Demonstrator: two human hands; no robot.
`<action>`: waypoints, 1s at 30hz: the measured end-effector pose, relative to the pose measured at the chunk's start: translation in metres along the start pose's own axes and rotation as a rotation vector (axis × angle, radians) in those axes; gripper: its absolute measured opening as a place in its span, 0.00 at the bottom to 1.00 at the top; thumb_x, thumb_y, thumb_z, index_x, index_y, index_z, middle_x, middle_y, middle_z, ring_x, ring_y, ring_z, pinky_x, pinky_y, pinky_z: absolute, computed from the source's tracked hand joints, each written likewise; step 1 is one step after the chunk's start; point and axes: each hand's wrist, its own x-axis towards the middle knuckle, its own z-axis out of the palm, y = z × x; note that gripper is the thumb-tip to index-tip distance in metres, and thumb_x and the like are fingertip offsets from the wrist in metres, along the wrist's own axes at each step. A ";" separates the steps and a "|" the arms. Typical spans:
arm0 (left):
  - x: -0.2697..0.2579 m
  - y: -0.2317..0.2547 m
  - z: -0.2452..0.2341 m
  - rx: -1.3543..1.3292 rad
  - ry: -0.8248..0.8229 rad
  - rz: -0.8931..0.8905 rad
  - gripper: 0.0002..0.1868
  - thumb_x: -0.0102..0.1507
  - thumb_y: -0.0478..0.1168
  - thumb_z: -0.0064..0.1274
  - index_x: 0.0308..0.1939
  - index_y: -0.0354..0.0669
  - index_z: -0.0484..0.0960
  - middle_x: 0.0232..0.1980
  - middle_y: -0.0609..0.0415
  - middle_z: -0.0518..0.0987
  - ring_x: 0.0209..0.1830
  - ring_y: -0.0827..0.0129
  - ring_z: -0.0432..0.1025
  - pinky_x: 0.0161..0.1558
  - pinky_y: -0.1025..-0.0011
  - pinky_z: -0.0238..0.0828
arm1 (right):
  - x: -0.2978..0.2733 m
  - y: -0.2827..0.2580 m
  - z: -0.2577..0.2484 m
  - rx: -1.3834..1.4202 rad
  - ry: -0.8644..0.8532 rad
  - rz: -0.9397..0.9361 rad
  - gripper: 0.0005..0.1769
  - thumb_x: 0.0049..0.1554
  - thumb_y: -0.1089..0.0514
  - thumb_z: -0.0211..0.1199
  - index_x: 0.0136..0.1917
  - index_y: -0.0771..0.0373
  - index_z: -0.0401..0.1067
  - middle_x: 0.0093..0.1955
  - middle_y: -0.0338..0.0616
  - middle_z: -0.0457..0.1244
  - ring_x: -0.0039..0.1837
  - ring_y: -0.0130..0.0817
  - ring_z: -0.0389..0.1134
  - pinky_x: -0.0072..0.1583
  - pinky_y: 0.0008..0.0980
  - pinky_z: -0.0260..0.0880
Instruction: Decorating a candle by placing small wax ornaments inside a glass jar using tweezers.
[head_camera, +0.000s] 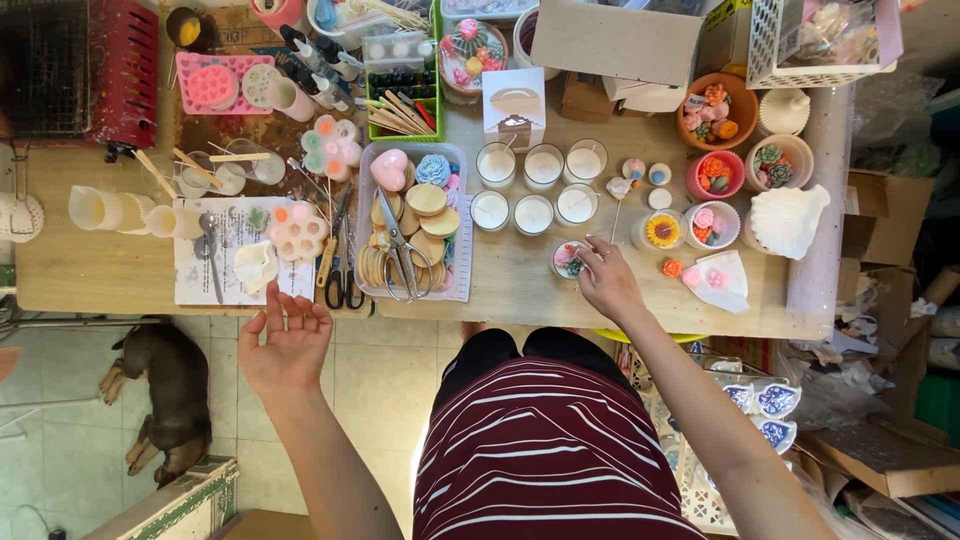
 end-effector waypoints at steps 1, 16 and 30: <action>0.001 0.000 0.000 0.000 -0.002 -0.003 0.24 0.60 0.42 0.48 0.60 0.42 0.82 0.45 0.56 0.79 0.47 0.65 0.70 0.57 0.62 0.66 | -0.003 -0.001 0.001 -0.002 0.002 0.002 0.20 0.53 0.64 0.60 0.60 0.63 0.75 0.70 0.57 0.62 0.66 0.53 0.65 0.66 0.45 0.67; 0.001 0.002 -0.006 -0.030 -0.031 0.023 0.25 0.59 0.41 0.49 0.60 0.43 0.82 0.46 0.56 0.79 0.49 0.65 0.71 0.57 0.62 0.66 | 0.002 -0.008 0.028 0.154 0.015 0.233 0.50 0.44 0.52 0.77 0.74 0.65 0.57 0.70 0.58 0.59 0.72 0.53 0.60 0.72 0.43 0.62; 0.068 -0.082 0.062 0.631 -0.442 0.677 0.35 0.60 0.14 0.45 0.71 0.35 0.69 0.62 0.48 0.75 0.63 0.59 0.74 0.61 0.69 0.74 | -0.130 -0.028 -0.004 0.155 0.493 0.711 0.37 0.55 0.70 0.59 0.76 0.59 0.59 0.55 0.53 0.69 0.47 0.45 0.72 0.51 0.42 0.73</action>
